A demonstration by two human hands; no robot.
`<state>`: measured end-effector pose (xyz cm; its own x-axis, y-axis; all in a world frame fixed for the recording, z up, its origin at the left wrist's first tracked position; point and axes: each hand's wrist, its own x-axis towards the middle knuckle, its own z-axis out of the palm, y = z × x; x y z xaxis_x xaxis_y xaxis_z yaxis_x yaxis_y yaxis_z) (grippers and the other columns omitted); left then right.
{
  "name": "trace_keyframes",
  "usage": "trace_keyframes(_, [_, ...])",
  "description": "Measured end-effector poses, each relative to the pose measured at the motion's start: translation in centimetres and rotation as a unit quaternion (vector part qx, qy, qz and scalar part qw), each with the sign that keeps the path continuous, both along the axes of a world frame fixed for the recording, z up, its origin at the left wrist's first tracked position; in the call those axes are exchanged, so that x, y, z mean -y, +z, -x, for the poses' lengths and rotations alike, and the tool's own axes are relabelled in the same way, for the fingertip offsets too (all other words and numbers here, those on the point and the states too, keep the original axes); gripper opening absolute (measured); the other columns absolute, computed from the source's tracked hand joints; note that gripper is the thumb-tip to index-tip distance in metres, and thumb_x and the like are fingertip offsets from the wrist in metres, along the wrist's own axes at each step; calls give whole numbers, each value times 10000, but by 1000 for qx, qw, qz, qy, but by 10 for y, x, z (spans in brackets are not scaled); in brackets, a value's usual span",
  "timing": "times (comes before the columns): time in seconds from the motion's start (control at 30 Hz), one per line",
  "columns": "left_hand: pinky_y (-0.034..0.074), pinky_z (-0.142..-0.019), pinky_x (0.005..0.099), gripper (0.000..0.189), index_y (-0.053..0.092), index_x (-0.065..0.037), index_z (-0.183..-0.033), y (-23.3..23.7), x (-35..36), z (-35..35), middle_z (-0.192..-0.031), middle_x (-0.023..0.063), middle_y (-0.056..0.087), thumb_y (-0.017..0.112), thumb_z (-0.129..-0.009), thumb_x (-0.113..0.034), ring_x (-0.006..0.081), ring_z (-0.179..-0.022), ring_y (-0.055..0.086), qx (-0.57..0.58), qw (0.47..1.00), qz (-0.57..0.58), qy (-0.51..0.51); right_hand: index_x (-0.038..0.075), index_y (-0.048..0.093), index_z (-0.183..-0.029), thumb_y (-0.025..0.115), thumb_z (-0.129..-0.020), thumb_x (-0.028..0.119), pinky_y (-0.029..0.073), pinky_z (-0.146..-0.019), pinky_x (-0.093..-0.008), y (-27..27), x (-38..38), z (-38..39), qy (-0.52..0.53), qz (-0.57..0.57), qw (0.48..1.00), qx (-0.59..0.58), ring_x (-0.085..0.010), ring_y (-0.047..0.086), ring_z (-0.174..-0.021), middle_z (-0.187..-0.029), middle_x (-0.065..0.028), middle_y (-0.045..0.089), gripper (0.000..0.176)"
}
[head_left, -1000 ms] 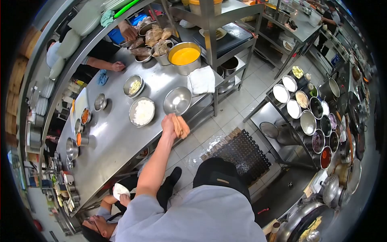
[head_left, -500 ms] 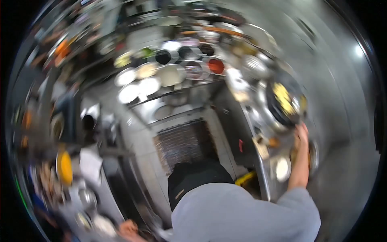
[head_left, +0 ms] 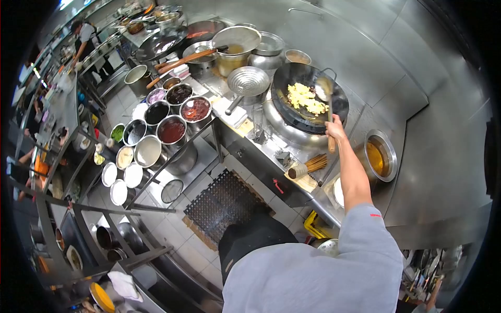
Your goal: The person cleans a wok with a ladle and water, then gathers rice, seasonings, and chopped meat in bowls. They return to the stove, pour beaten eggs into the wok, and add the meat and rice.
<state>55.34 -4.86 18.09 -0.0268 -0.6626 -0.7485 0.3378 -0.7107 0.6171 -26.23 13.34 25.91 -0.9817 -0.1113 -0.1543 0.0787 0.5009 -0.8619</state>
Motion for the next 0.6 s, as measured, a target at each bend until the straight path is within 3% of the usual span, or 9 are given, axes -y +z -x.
trace_keyframes(0.03, [318,-317,317,565,416,-105,-540,1,5,8,-459,52,418,349,-875,-555,182,-342,404,-1,1000,0,-8,71,366,-1316,508,-868,48,410,-400,-301,2,5,1,29,84,994,62,-123,475,-484,-676,-44,480,471])
trace_keyframes(0.2, [329,-324,320,543,430,-102,-559,10,9,43,-471,54,430,364,-875,-539,187,-352,417,-2,1000,-15,-25,161,315,-1412,517,-909,73,354,-401,-244,55,-6,-57,78,175,964,184,-72,408,-476,-692,-10,461,549])
trace_keyframes(0.3, [335,-328,322,530,439,-100,-571,15,1,60,-479,55,437,373,-876,-529,190,-358,426,0,999,-27,-28,146,313,-1401,516,-903,54,376,-393,-270,42,-26,-50,76,200,945,247,-88,417,-466,-686,-20,462,546])
trace_keyframes(0.4, [342,-332,323,517,448,-99,-582,21,-10,76,-486,56,444,382,-876,-519,193,-364,434,0,999,-40,-34,138,265,-1432,511,-898,43,387,-382,-269,45,-31,-46,96,32,989,106,-86,428,-454,-671,-21,457,596])
trace_keyframes(0.43, [344,-333,324,512,451,-98,-586,23,-12,81,-489,56,446,385,-876,-516,195,-365,436,-4,998,-46,-31,138,265,-1432,511,-898,43,387,-382,-269,50,-32,-48,94,36,989,109,-86,428,-454,-671,-21,457,596])
trace_keyframes(0.53, [351,-337,326,499,460,-96,-598,32,-18,92,-496,58,454,394,-876,-506,198,-371,444,-10,998,-55,-35,141,297,-1430,519,-893,41,384,-384,-256,60,-43,-46,63,211,954,202,-76,420,-455,-695,-15,452,590])
trace_keyframes(0.6, [355,-340,327,491,466,-95,-606,39,-15,101,-501,58,458,400,-877,-499,200,-375,450,-1,998,-58,-39,158,299,-1432,516,-900,53,361,-380,-247,47,-41,-35,81,202,948,233,-65,396,-451,-700,-4,446,584])
